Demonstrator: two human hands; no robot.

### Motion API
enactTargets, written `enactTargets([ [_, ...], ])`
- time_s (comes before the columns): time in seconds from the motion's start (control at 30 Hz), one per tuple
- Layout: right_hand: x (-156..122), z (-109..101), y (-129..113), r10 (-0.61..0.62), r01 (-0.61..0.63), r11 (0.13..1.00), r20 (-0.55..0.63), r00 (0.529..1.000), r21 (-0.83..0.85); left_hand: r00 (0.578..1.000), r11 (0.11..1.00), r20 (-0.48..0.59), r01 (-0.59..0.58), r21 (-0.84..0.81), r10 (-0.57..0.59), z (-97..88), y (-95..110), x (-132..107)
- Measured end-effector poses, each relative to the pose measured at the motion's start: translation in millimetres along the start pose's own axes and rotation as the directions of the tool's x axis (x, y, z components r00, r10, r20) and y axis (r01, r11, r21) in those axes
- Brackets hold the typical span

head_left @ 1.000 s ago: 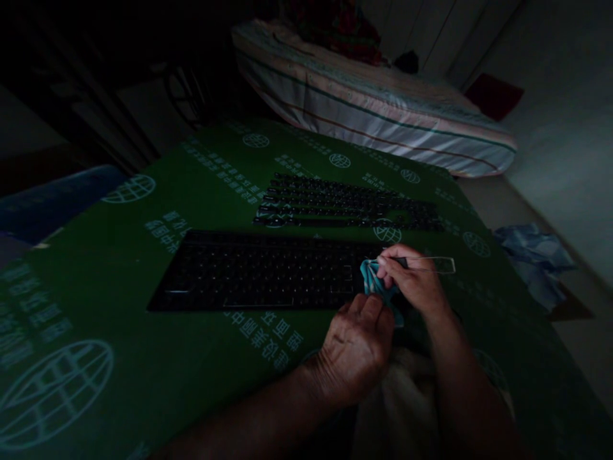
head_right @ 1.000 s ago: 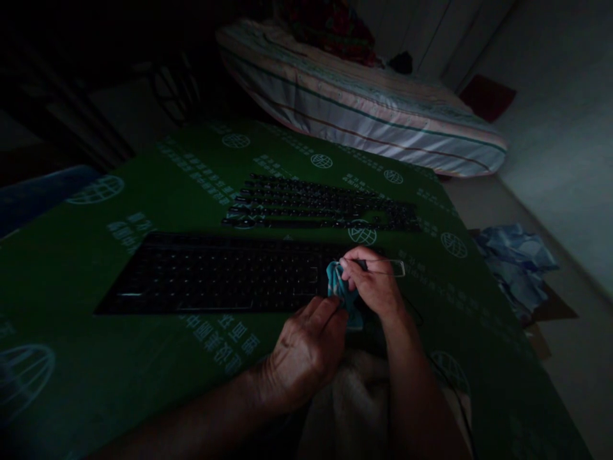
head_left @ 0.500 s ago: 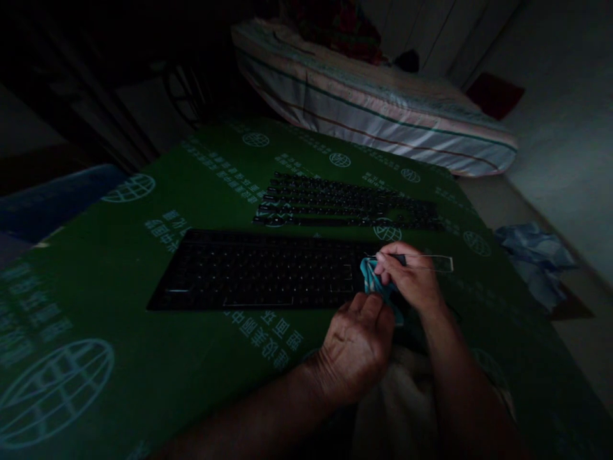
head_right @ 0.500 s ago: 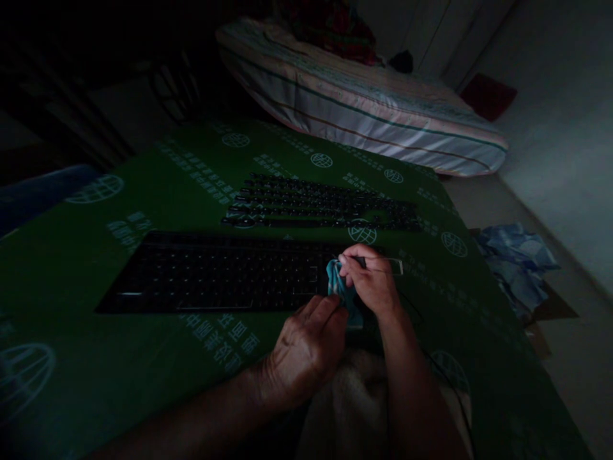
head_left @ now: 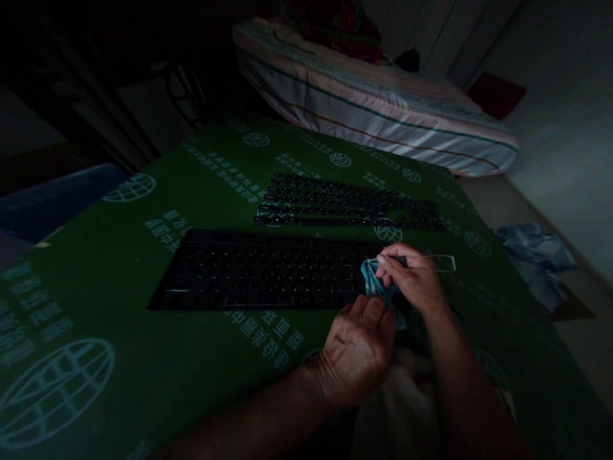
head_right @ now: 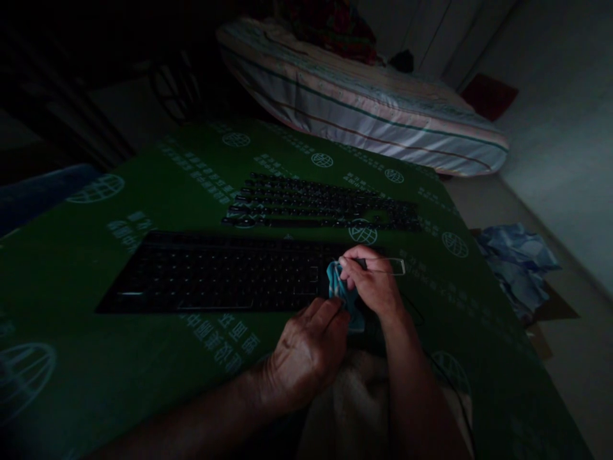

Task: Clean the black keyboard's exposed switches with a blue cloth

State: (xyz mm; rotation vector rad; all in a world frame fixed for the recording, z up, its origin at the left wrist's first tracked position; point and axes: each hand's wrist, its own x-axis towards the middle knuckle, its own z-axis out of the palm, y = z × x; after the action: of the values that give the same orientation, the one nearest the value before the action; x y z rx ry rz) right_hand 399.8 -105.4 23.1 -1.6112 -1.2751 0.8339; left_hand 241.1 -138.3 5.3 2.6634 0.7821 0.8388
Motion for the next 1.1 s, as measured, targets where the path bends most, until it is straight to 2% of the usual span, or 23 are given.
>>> enactTargets([
  [0.3, 1.3, 4.2, -0.5, -0.006, 0.008, 0.999, -0.051, 0.999, 0.036, 1.0, 1.0, 0.018, 0.015, 0.004, -0.015, 1.3, -2.5, 1.4],
  [0.8, 3.2, -0.2, 2.4, 0.001, -0.001, 1.0, 0.018, 1.0, 0.03, 1.0, 1.0, 0.016, -0.001, 0.002, 0.001, 2.0, -2.1, -0.3],
  [1.1, 3.4, 0.7, 4.3, -0.001, 0.002, 0.998, -0.003, 1.0, 0.063, 1.0, 0.999, 0.003, -0.021, 0.025, 0.021, 1.0, -1.7, -0.1],
])
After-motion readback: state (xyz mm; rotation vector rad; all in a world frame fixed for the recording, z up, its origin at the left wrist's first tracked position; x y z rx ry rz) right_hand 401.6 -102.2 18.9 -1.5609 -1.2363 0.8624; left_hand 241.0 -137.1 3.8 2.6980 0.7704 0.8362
